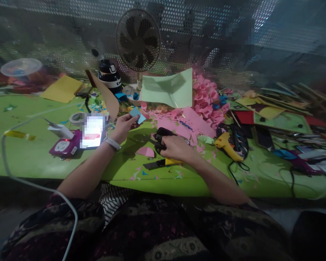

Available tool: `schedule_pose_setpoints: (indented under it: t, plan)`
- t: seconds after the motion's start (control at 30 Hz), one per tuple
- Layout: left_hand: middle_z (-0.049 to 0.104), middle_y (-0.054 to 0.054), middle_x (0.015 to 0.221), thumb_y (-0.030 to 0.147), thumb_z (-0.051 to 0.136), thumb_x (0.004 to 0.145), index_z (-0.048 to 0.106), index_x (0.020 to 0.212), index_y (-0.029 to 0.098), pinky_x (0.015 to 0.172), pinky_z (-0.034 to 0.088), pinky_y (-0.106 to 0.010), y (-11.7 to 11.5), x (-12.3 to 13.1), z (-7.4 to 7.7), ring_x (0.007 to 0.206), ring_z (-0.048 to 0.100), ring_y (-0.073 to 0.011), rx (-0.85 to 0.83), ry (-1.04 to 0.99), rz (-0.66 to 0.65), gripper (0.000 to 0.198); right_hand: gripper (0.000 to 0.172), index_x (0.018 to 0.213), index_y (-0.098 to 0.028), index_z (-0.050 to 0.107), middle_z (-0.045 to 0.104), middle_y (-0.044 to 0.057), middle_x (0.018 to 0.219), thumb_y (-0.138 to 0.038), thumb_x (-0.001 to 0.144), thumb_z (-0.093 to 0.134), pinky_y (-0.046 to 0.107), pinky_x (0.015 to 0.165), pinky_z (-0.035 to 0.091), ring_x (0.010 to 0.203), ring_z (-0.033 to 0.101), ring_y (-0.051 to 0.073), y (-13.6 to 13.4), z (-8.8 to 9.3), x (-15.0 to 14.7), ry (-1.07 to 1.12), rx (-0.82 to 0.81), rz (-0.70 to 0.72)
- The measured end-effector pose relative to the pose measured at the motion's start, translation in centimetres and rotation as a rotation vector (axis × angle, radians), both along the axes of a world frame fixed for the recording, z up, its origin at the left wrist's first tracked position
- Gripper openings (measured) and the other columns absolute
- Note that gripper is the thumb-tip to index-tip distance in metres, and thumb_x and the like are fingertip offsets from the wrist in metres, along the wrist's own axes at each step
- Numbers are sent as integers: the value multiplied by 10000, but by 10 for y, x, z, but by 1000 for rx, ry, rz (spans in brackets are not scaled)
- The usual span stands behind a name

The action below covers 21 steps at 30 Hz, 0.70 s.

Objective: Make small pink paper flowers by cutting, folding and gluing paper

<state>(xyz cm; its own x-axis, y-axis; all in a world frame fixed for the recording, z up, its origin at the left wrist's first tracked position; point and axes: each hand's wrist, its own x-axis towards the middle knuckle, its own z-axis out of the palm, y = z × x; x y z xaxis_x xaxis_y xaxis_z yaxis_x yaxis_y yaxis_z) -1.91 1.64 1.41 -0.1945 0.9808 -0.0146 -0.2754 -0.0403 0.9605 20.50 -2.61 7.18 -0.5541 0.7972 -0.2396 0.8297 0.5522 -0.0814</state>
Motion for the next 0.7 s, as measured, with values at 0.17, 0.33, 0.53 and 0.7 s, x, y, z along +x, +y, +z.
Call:
schedule_pose_setpoints:
  t: [0.17,0.33,0.53,0.7]
  plan:
    - [637,-13,639,409,878,633,646,674,132,576,500,-205,-4,3,4,576,599,-87,14,-31,-36,363,199,903,-174,618,716,100,873,-304,753,625,296,615,433,784,666,238,5,2,16,278,-59,-105]
    - [625,4,650,441,889,608,650,679,139,575,507,-201,-8,10,9,570,568,-73,64,-78,-36,391,293,825,-177,568,673,20,710,-381,710,744,222,510,493,552,617,113,14,4,31,914,-563,-283]
    - [654,6,712,420,867,646,692,754,151,655,542,-220,-11,15,13,637,595,-79,87,-119,7,339,519,769,-161,578,652,-1,589,-625,652,778,158,334,402,377,510,63,17,-4,29,1196,-962,-341]
    - [671,-1,741,407,854,669,690,759,150,682,547,-231,-13,17,16,653,607,-80,83,-143,3,318,454,770,-173,592,640,-1,559,-579,675,772,161,336,429,421,549,92,16,-9,29,1265,-1148,-292]
